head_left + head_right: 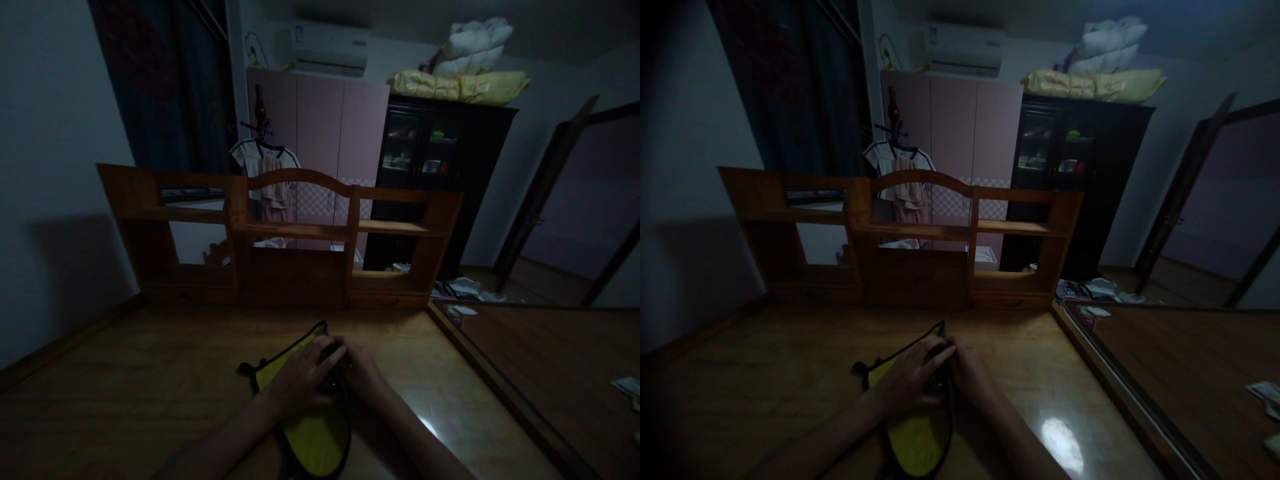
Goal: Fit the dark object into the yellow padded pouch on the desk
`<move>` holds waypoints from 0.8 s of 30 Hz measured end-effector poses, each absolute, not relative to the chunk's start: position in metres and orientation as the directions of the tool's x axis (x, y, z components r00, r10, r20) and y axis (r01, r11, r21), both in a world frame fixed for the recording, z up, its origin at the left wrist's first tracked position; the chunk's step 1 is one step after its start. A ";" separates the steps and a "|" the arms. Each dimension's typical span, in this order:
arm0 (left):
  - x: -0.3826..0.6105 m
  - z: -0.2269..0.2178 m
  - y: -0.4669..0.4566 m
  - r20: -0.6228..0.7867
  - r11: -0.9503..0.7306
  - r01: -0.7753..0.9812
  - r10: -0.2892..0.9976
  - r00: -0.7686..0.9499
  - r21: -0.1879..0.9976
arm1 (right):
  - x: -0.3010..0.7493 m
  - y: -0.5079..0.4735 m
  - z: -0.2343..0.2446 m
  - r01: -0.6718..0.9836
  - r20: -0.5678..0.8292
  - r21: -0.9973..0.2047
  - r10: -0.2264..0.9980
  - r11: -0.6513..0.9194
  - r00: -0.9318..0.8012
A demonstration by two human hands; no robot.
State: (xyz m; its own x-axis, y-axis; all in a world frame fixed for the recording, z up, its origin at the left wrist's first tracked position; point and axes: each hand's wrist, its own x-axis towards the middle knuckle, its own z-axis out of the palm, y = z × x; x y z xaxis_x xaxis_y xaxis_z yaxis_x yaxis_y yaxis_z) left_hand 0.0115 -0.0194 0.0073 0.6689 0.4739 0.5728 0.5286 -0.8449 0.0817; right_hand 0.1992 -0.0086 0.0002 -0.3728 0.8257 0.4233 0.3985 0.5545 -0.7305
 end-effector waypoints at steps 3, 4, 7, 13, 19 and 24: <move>0.014 0.007 -0.018 0.571 -0.794 0.554 0.583 0.578 0.250 | 0.200 -0.004 -0.004 0.472 0.439 -0.712 0.854 0.521 -0.281; 0.015 0.005 -0.017 0.568 -0.773 0.558 0.617 0.546 0.303 | 0.201 -0.002 -0.005 0.500 0.448 -0.697 0.857 0.513 -0.255; 0.015 -0.001 -0.013 0.555 -0.726 0.559 0.677 0.483 0.401 | 0.202 0.000 -0.005 0.555 0.462 -0.672 0.863 0.491 -0.203; 0.014 -0.008 -0.008 0.560 -0.735 0.526 0.673 0.483 0.429 | 0.204 -0.001 -0.004 0.522 0.497 -0.691 0.853 0.500 -0.160; 0.014 -0.006 -0.011 0.536 -0.728 0.522 0.682 0.497 0.444 | 0.202 0.000 -0.005 0.500 0.484 -0.704 0.856 0.504 -0.180; 0.016 0.000 -0.015 0.544 -0.763 0.502 0.644 0.537 0.407 | 0.201 -0.002 -0.003 0.517 0.472 -0.675 0.846 0.527 -0.247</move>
State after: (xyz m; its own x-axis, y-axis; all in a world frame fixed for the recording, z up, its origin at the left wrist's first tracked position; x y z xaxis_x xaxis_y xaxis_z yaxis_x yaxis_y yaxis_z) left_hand 0.0157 -0.0152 -0.0001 0.5375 0.6440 0.5445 0.5016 -0.7631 0.4074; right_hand 0.2011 -0.0018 -0.0028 -0.2473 0.8465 0.4716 0.5167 0.5269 -0.6748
